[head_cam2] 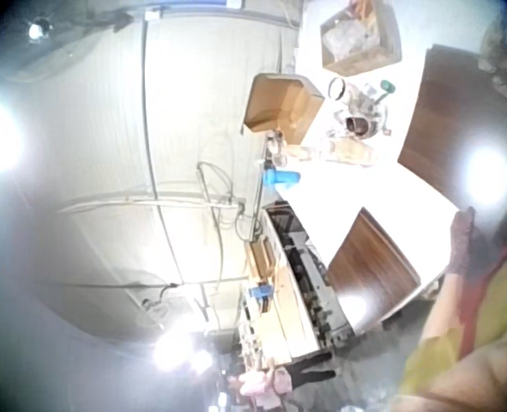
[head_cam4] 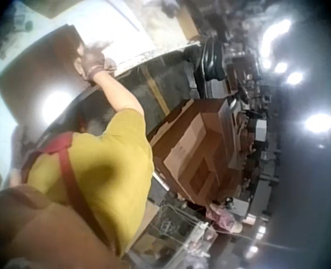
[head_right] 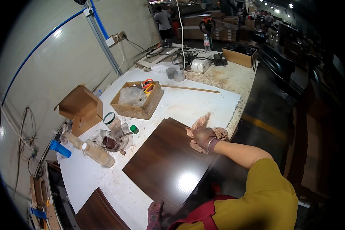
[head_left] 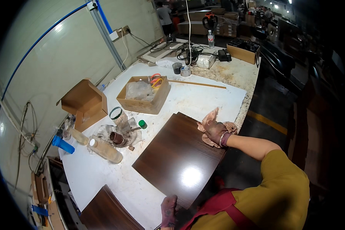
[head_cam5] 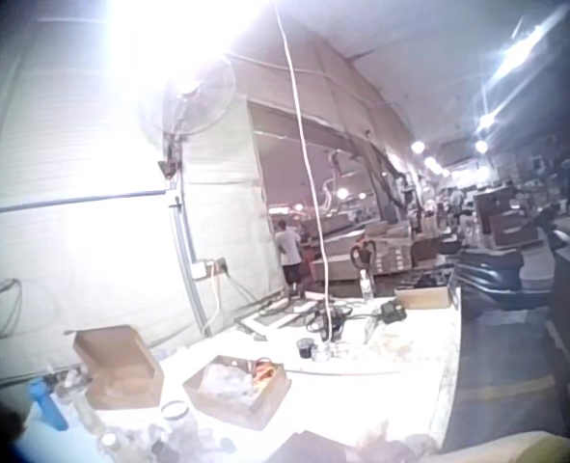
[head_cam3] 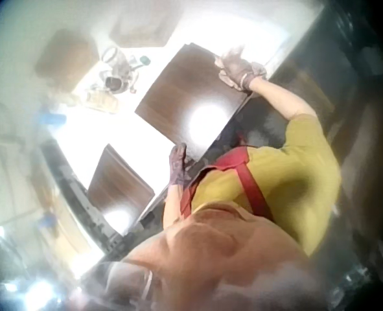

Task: The person wipes down wooden panels with a cloth and moves them to a stack.

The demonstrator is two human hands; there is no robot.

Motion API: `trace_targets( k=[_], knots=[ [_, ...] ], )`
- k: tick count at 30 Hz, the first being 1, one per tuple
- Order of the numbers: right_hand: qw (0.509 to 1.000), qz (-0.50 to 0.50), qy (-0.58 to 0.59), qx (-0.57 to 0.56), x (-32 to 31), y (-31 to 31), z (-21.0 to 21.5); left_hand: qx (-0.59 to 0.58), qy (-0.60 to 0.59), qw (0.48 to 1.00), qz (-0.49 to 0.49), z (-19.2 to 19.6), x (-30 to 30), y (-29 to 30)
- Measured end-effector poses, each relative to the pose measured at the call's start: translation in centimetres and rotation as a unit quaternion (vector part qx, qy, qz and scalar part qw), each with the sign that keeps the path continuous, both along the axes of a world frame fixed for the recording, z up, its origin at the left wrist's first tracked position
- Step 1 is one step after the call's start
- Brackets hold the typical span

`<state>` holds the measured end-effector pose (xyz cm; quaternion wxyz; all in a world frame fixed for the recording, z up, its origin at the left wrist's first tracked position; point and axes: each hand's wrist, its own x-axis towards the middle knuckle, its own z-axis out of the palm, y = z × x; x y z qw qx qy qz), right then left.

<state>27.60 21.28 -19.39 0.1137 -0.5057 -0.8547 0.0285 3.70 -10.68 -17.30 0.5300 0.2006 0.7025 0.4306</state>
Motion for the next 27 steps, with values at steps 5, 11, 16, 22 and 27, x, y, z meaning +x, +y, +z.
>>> trace_targets(
  k=[5,11,16,22,27],
  knots=[
    [0.990,0.100,0.067,-0.075,-0.2,0.1,0.5,0.082,-0.025,0.986,0.142,1.4,-3.1,-0.8],
    [0.889,0.247,0.278,-0.265,-5.3,0.9,11.2,0.338,0.194,0.916,0.093,18.3,-3.6,5.9],
    [0.713,0.388,0.372,-0.450,-5.7,3.3,27.6,0.325,0.166,0.925,-0.107,22.9,2.5,15.4],
    [0.759,0.247,0.364,-0.480,1.3,12.9,27.4,0.454,0.403,0.751,-0.258,15.1,10.7,21.2],
    [0.846,0.238,0.297,-0.374,13.8,22.6,19.7,0.307,0.578,0.754,-0.042,1.0,0.6,17.0]
  ],
)
